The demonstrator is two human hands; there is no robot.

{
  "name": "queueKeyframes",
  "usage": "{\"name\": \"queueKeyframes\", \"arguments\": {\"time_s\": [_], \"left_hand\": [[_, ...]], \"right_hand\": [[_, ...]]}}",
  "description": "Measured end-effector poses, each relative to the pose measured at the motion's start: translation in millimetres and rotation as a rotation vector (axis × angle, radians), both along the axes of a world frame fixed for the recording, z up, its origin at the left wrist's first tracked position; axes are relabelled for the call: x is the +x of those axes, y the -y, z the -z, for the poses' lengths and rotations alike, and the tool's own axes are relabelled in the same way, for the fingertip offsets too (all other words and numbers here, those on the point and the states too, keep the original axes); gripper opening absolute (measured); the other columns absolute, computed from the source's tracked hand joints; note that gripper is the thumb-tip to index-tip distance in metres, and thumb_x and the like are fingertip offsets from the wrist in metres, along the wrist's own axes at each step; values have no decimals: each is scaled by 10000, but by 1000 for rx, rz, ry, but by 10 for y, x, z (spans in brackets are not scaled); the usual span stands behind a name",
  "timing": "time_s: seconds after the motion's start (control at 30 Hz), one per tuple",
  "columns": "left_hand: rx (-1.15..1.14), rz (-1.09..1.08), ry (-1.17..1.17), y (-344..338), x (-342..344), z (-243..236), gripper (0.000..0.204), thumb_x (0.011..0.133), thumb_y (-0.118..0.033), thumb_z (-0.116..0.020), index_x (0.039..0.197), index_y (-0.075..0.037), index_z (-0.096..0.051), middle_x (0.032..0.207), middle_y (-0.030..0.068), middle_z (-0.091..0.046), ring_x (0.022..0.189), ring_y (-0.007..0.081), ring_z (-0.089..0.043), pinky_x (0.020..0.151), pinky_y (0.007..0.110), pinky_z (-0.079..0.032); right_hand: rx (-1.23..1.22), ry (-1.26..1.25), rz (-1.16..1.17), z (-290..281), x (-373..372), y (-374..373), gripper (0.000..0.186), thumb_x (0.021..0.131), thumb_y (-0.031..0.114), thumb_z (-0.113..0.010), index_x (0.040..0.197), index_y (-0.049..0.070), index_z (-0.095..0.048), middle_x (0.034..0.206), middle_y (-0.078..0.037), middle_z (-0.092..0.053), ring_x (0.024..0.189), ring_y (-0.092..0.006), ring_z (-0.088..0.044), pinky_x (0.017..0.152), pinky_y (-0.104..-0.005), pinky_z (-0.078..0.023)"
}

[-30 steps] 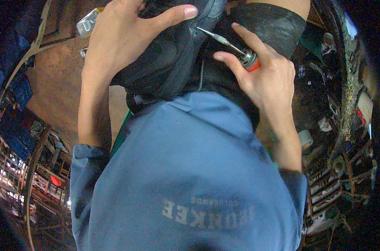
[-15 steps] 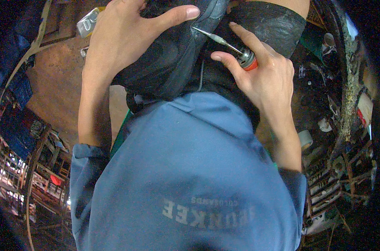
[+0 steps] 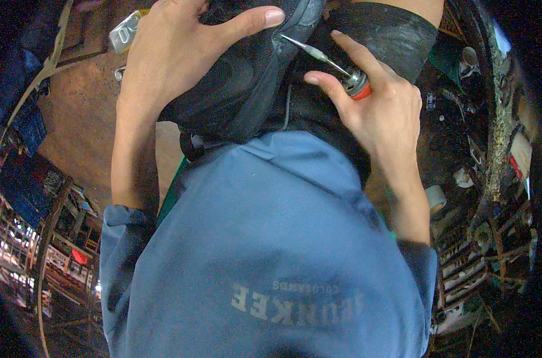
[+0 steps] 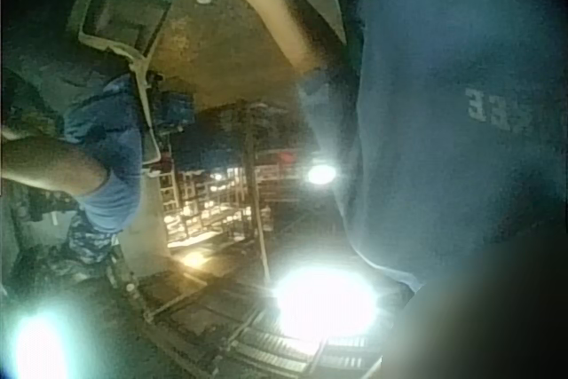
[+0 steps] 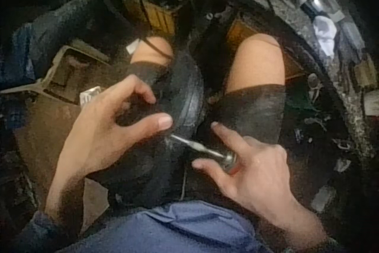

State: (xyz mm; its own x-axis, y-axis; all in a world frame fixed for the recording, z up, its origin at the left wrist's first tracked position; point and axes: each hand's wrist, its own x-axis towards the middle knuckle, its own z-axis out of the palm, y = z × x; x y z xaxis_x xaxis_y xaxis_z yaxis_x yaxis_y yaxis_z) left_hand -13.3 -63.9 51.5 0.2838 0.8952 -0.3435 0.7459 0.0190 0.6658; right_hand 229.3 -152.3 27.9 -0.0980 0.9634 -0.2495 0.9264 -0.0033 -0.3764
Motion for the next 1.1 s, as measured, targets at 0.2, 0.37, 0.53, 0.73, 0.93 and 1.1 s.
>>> {"name": "queueKeyframes", "arguments": {"time_s": [0.2,0.37,0.53,0.73,0.93,1.1], "left_hand": [[55,11,33,-3,-10,86,423,945,-348,-891,1134,-43,-667,1079,97,-727,1003,224,-667,906,365,-529],[45,11,1,16,-56,131,428,944,-358,-891,1133,-46,-667,1082,106,-732,1021,235,-679,922,374,-533],[92,26,29,26,-85,221,440,942,-369,-891,1140,-44,-669,1090,115,-737,1036,248,-692,927,383,-538],[39,6,3,16,-60,158,449,943,-377,-889,1142,-41,-667,1093,119,-738,1028,250,-692,922,387,-540],[17,10,-38,23,-58,82,447,939,-369,-892,1142,-40,-666,1082,113,-733,1007,241,-687,904,378,-537],[87,24,26,12,-57,160,444,935,-360,-896,1138,-40,-665,1077,114,-732,1004,239,-686,900,375,-537]], "right_hand": [[36,-41,7,6,-12,-24,658,860,649,-854,1350,216,-781,987,-207,-818,900,-419,-800,777,-481,-638],[52,-75,0,0,-36,-33,656,859,647,-855,1347,214,-782,982,-209,-818,898,-419,-800,778,-483,-637],[42,-42,-3,-10,-14,-39,655,861,651,-854,1347,218,-782,987,-209,-818,891,-414,-802,767,-480,-635],[31,-47,-2,-11,-29,-41,654,861,659,-851,1343,223,-785,952,-213,-813,865,-410,-801,739,-481,-633],[31,-30,-8,0,-34,-34,661,857,675,-846,1339,226,-787,932,-212,-809,844,-411,-800,732,-480,-633],[-13,-32,-8,-39,-7,-43,660,855,679,-846,1340,236,-788,942,-209,-812,855,-416,-799,742,-479,-635]]}}
